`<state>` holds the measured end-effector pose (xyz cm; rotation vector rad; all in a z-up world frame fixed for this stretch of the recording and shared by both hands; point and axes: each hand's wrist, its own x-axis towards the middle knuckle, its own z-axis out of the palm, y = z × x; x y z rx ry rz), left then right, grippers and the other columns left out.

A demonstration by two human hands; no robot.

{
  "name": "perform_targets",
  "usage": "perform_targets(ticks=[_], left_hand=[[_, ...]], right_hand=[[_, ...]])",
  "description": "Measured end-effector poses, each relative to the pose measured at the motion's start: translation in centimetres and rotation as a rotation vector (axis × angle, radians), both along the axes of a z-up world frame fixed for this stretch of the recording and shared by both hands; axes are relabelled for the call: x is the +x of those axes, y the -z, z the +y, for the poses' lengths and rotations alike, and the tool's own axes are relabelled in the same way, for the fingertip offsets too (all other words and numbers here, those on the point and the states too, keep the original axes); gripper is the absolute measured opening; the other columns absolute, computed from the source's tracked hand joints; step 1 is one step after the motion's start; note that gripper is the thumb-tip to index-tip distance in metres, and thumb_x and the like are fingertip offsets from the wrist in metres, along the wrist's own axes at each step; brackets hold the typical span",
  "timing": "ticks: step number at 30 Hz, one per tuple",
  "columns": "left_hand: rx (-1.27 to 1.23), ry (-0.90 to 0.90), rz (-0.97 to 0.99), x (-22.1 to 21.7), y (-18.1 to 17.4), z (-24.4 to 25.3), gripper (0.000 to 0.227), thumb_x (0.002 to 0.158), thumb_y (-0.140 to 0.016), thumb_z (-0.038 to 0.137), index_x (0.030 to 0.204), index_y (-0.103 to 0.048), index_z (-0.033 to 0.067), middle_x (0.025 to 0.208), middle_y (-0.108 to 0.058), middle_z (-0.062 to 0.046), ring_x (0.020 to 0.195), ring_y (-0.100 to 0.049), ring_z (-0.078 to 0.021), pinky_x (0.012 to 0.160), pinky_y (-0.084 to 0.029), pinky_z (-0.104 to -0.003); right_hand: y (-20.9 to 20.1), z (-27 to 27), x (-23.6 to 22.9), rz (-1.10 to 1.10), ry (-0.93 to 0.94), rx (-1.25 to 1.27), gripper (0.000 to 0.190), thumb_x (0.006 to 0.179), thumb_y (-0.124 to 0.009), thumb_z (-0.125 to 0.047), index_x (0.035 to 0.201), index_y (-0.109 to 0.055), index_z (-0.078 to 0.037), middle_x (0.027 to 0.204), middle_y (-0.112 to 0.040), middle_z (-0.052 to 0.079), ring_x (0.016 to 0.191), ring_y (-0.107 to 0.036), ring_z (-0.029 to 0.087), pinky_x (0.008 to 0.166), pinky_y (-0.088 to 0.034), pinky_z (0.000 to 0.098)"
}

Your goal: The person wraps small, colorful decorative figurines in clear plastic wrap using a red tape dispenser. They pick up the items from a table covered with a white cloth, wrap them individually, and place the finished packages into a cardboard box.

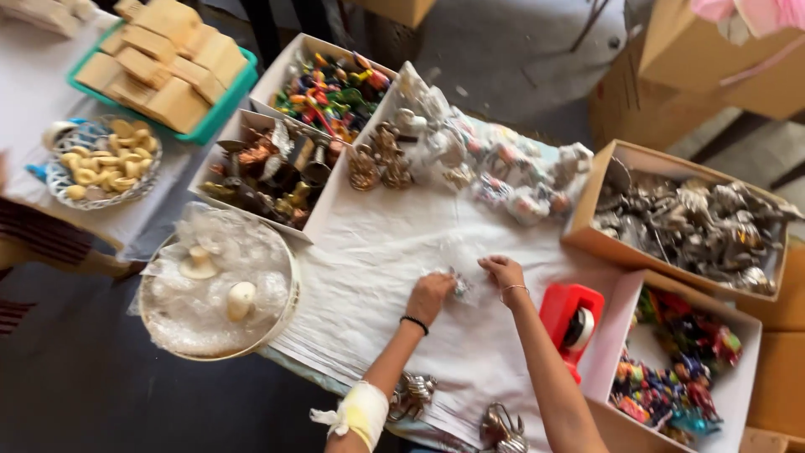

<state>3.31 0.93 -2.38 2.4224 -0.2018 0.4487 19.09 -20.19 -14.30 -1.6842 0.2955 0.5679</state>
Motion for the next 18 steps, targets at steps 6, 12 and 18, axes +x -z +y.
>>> perform_targets(ticks=[6, 12, 18], left_hand=[[-0.075, -0.068, 0.058, 1.7, -1.3, 0.5, 0.01, 0.085, -0.068, 0.008, 0.087, -0.077, 0.0118, 0.095, -0.075, -0.003, 0.092, -0.069, -0.0249, 0.083, -0.054, -0.039], [-0.09, -0.081, 0.103, 2.3, -1.4, 0.2, 0.009, 0.082, -0.071, 0.008, 0.083, -0.078, 0.013, 0.089, -0.074, -0.002, 0.089, -0.068, -0.025, 0.08, -0.054, -0.039], [-0.042, -0.07, 0.112, 2.5, -2.0, 0.2, 0.005, 0.081, -0.072, 0.009, 0.081, -0.076, 0.0113, 0.086, -0.072, -0.003, 0.088, -0.067, -0.0248, 0.078, -0.054, -0.039]], right_hand=[[-8.3, 3.2, -1.9, 0.049, 0.013, 0.186, 0.041, 0.082, -0.081, -0.023, 0.114, -0.061, -0.006, 0.091, -0.068, 0.003, 0.073, -0.062, 0.012, 0.063, -0.054, 0.0302], [-10.4, 4.2, -2.6, -0.388, -0.178, -0.42, 0.08, 0.062, -0.093, -0.018, 0.129, -0.051, -0.006, 0.091, -0.066, 0.011, 0.08, -0.065, 0.025, 0.074, -0.055, 0.0381], [-8.3, -1.6, -0.8, -0.677, -0.13, -0.671, 0.059, 0.07, -0.074, 0.0, 0.127, -0.063, -0.012, 0.094, -0.069, 0.012, 0.086, -0.068, 0.029, 0.078, -0.056, 0.0406]])
